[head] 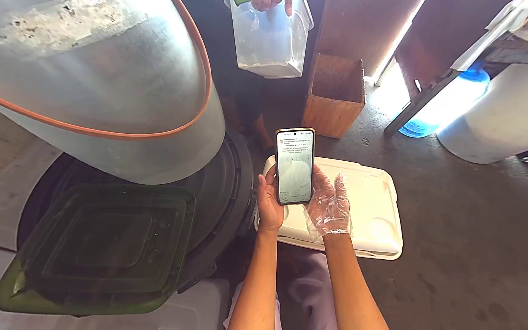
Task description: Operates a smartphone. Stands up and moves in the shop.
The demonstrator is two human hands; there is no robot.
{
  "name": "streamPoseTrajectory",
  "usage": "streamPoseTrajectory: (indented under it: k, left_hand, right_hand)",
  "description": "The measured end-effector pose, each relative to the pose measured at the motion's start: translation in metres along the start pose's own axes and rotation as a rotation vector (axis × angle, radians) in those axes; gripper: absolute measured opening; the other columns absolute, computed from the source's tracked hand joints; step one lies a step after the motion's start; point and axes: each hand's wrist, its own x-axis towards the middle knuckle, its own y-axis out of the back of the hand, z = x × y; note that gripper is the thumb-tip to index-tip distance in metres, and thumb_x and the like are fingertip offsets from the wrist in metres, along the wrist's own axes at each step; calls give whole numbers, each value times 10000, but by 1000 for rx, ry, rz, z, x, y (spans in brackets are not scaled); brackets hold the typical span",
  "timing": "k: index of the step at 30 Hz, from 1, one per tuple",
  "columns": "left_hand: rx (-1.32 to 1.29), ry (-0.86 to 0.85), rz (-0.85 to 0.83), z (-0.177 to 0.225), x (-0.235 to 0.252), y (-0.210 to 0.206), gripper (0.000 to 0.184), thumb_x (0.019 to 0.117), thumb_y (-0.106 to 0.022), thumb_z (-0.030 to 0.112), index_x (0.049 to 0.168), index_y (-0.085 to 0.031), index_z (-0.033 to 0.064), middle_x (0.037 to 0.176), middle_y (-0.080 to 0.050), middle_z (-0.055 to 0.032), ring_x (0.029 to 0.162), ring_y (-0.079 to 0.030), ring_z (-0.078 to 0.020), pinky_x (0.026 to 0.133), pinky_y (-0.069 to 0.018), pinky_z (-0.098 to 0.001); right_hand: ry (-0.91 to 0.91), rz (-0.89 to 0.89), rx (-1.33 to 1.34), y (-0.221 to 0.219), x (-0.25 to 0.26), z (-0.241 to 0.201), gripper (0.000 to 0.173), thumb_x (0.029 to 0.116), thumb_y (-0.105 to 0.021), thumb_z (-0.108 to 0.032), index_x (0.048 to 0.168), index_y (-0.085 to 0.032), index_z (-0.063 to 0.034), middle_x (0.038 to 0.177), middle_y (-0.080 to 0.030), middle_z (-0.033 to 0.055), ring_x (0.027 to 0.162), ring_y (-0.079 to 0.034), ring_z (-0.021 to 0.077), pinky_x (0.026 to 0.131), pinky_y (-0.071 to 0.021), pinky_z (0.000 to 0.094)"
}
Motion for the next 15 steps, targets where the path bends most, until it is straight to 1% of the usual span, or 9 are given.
streamPoseTrajectory:
  k: [4,7,9,12,15]
  left_hand:
    - [5,3,5,0,0,-2,672,1047,-104,575,1444,-497,202,1287,-672,16,1178,-643,-110,1013,-528,-361]
    - [15,8,17,-1,0,-4,680,1051,-89,568,1458,-477,186,1292,-662,7,1176,-639,-106,1011,-525,-356]
    - [23,4,11,-3,0,-4,686,1048,-99,581,1461,-478,185,1308,-658,10,1188,-634,-105,1018,-522,-357]
    - [25,-2,4,-4,0,-5,688,1047,-104,588,1464,-474,185,1310,-657,13,1186,-635,-102,1017,-523,-352]
    - [8,-3,10,-5,0,-6,676,1051,-117,579,1460,-474,177,1301,-658,14,1174,-639,-100,1011,-525,-348]
  right_hand:
    - [6,-4,22,2,0,0,697,1074,-139,-534,1465,-508,-90,1403,-612,70,1308,-567,189,1062,-486,432]
    - [12,8,23,2,0,-1,687,1077,-138,-522,1452,-520,-91,1383,-627,65,1290,-582,187,1048,-497,431]
    - [16,15,10,2,0,-2,696,1076,-119,-520,1464,-504,-88,1395,-617,66,1299,-573,188,1060,-484,434]
    - [28,15,13,4,0,-2,698,1075,-134,-529,1455,-518,-88,1394,-621,68,1297,-577,193,1054,-491,443]
    - [16,24,16,2,-1,-4,707,1075,-104,-526,1456,-515,-96,1392,-619,64,1302,-570,191,1059,-483,442]
